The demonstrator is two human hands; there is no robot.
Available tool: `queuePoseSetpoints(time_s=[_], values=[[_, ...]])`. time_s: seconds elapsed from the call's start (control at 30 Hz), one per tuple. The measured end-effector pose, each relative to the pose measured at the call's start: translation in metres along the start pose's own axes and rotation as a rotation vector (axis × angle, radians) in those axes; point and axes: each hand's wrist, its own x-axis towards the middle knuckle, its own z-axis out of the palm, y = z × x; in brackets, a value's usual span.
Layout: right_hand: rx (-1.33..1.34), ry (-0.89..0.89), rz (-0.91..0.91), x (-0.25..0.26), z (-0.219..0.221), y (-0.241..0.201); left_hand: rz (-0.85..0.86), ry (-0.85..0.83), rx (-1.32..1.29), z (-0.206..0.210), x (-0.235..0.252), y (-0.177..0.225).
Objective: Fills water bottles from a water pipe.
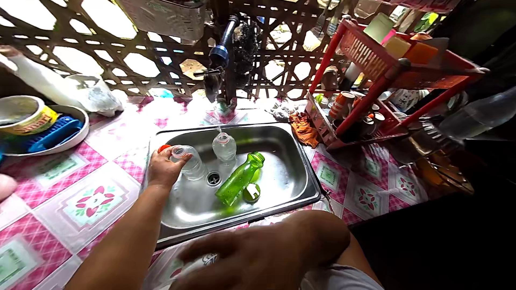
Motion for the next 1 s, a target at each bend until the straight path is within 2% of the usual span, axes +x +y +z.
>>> queuePoseSetpoints(time_s=[0.1, 0.3, 0.37, 0.47, 0.6, 0.77, 1.0], values=[[-0.108, -0.173, 0.14, -0.018, 0.015, 0.037, -0.049, -0.008, -0.028, -0.006, -0.002, 0.004], [-0.144, -0.034, 0.533, -0.106, 0.064, 0.12, -0.086, 0.013, -0.011, -0.006, -0.003, 0.007], [-0.108, -0.041, 0.71, -0.128, 0.075, 0.129, -0.088, 0.007, 0.011, -0.005, -0.002, 0.008], [-0.06, -0.226, 1.012, -0.132, 0.081, 0.124, -0.082, 0.005, 0.044, -0.005, -0.002, 0.013], [0.011, -0.239, 1.068, -0.143, 0.083, 0.124, -0.074, 0.028, 0.05, -0.002, -0.002, 0.012], [0.039, -0.394, 1.128, -0.15, 0.08, 0.128, -0.085, 0.036, 0.042, 0.0, -0.003, 0.012], [0.037, -0.43, 1.173, -0.151, 0.076, 0.13, -0.072, 0.051, 0.021, 0.001, -0.005, 0.01]])
